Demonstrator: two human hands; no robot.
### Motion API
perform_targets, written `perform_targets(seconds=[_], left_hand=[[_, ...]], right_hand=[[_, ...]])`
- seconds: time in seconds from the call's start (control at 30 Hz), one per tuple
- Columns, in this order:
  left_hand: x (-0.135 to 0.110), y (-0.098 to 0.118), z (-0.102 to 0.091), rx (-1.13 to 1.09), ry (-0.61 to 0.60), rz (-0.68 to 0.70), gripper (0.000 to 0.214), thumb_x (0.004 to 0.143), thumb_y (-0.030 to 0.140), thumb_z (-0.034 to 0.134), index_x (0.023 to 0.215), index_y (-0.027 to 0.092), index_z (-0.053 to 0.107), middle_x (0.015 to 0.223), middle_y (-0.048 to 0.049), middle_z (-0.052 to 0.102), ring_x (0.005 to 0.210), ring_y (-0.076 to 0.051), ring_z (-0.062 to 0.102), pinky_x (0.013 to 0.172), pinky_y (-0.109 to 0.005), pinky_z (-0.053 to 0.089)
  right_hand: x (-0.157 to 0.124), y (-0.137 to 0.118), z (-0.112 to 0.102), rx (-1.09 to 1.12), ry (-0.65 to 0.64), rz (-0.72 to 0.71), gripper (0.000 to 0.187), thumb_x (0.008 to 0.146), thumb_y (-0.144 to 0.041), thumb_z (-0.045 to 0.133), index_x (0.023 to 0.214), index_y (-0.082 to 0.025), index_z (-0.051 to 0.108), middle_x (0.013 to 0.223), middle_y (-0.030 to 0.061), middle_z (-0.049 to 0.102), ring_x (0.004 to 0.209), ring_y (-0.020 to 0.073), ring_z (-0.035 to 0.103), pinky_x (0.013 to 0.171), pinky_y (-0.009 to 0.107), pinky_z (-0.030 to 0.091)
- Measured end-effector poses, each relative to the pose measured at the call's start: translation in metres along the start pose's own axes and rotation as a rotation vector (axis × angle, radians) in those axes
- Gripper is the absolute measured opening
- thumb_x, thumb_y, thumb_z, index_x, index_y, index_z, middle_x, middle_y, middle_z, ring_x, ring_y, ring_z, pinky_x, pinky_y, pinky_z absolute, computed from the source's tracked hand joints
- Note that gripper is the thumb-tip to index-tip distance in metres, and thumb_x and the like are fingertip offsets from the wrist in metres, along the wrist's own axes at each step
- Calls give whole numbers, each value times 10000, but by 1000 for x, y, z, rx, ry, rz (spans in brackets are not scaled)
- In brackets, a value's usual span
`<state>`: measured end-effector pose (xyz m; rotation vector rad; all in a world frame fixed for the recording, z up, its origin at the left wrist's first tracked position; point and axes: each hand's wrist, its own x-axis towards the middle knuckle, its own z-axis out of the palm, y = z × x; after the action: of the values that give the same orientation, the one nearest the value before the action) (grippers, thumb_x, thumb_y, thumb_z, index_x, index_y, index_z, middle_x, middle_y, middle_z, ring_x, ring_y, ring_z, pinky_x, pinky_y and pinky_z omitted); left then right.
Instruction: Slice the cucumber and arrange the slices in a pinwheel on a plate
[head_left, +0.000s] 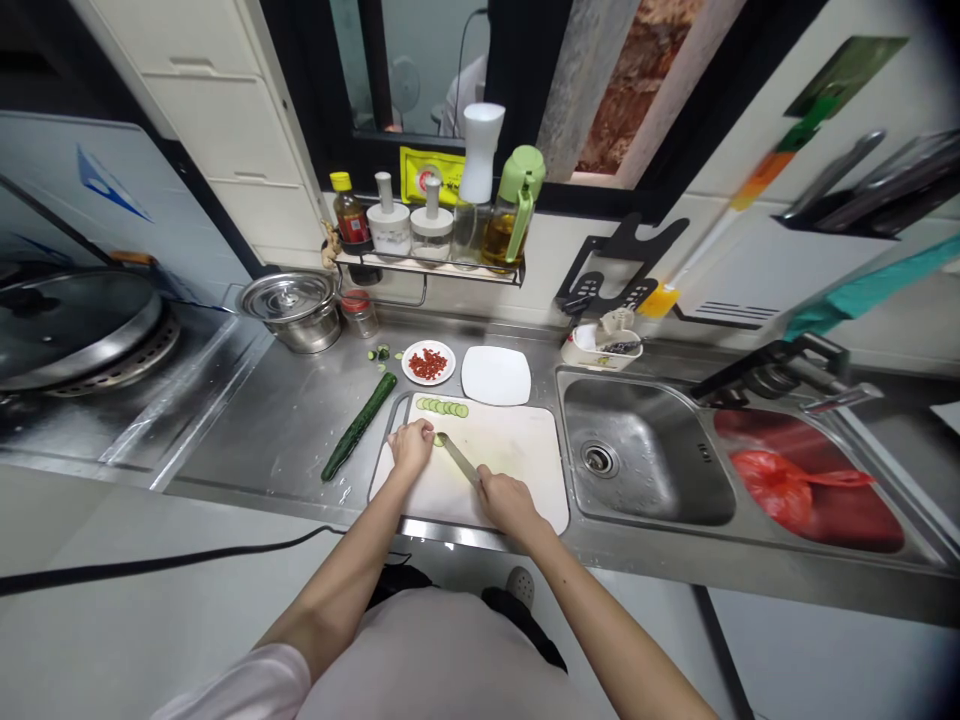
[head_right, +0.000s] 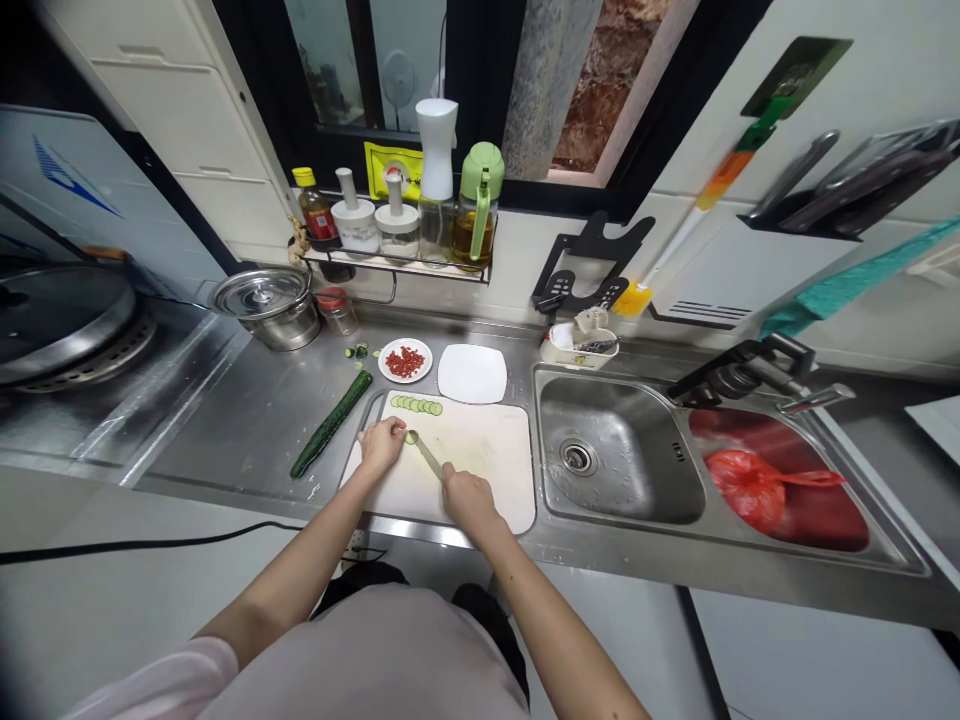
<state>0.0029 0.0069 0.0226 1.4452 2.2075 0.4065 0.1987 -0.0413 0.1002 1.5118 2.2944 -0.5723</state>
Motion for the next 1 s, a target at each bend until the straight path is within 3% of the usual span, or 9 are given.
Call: perform_targets(seconds=[0.5,1.0], left_hand=[[1,1,-1,3,-20,-14,196,836,282,534,965,280,681,971,-31,718,1034,-242,579,871,-370,340],[2,1,-1,2,-14,-13,177,826,279,557,942,295,689,935,-16,720,1026,-229,587,859,-353,344]], right_hand=[[5,-7,0,12,-58,21,331,873,-75,348,1177,-144,460,988,158,677,968,239,647,773,312,440],[11,-11,3,22,-64,6,348,872,-59,341,1187,-129,469,995,164,677,969,253,654,751,321,464]])
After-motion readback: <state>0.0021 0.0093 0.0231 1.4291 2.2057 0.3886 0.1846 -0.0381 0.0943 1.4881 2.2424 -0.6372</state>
